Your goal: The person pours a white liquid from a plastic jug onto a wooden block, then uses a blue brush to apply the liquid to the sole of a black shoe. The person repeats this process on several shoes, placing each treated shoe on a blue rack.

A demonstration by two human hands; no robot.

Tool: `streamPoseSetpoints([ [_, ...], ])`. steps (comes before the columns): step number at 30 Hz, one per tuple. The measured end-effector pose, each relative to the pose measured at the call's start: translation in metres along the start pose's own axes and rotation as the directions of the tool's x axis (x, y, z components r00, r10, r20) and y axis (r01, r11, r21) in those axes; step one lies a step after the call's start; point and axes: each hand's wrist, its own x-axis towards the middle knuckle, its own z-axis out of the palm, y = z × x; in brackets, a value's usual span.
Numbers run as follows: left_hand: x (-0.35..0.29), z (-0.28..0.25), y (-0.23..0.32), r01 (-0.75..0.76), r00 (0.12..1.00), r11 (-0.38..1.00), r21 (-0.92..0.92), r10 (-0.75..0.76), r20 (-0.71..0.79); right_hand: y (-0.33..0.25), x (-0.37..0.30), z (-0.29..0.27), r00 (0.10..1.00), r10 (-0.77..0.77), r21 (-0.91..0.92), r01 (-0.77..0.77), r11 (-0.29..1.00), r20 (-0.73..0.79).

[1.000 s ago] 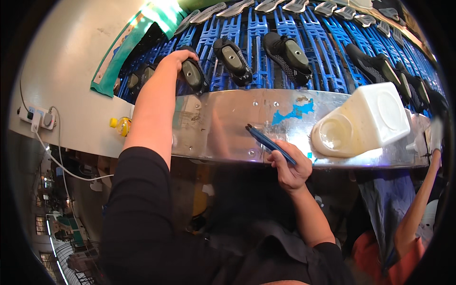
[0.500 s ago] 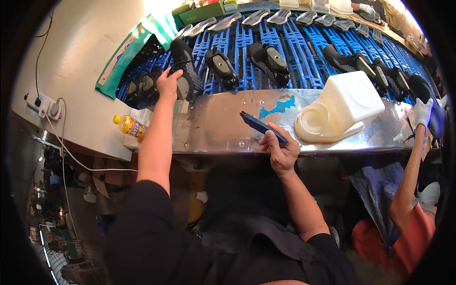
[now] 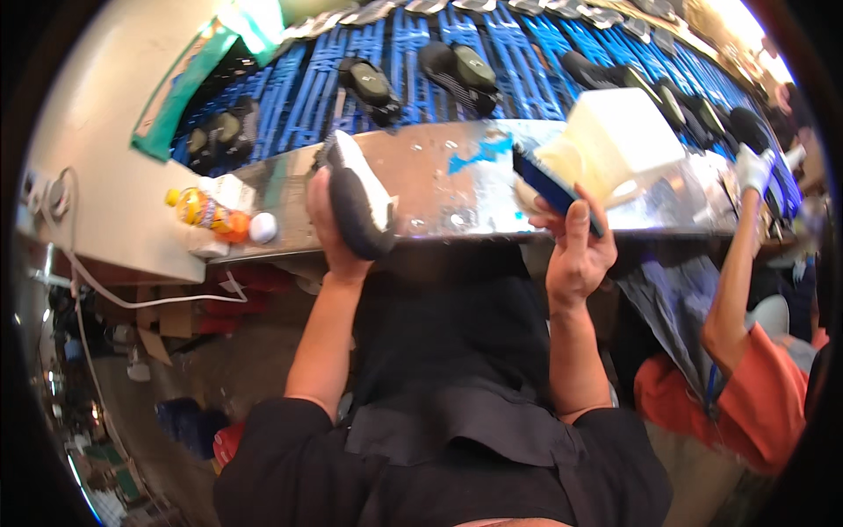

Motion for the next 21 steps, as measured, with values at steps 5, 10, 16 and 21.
streamPoseSetpoints([
  [5,-0.017,-0.02,0.021,-0.147,0.985,0.988,-0.055,0.151,0.087,-0.03,0.042,-0.029,0.996,-0.086,-0.297,0.073,0.952,-0.028],
  [10,-0.042,-0.021,0.037,-0.013,0.989,0.986,-0.166,0.037,0.142,-0.018,0.064,-0.029,0.977,-0.027,-0.766,0.183,0.616,0.211],
  [16,-0.039,-0.02,0.037,0.011,0.987,0.934,-0.356,0.046,0.151,-0.023,0.078,-0.011,0.969,0.081,-0.794,0.142,0.592,0.233],
  [21,-0.038,-0.027,0.042,0.013,0.982,0.922,-0.387,0.061,0.178,-0.028,0.091,-0.014,0.906,0.296,-0.791,0.065,0.608,0.302],
])
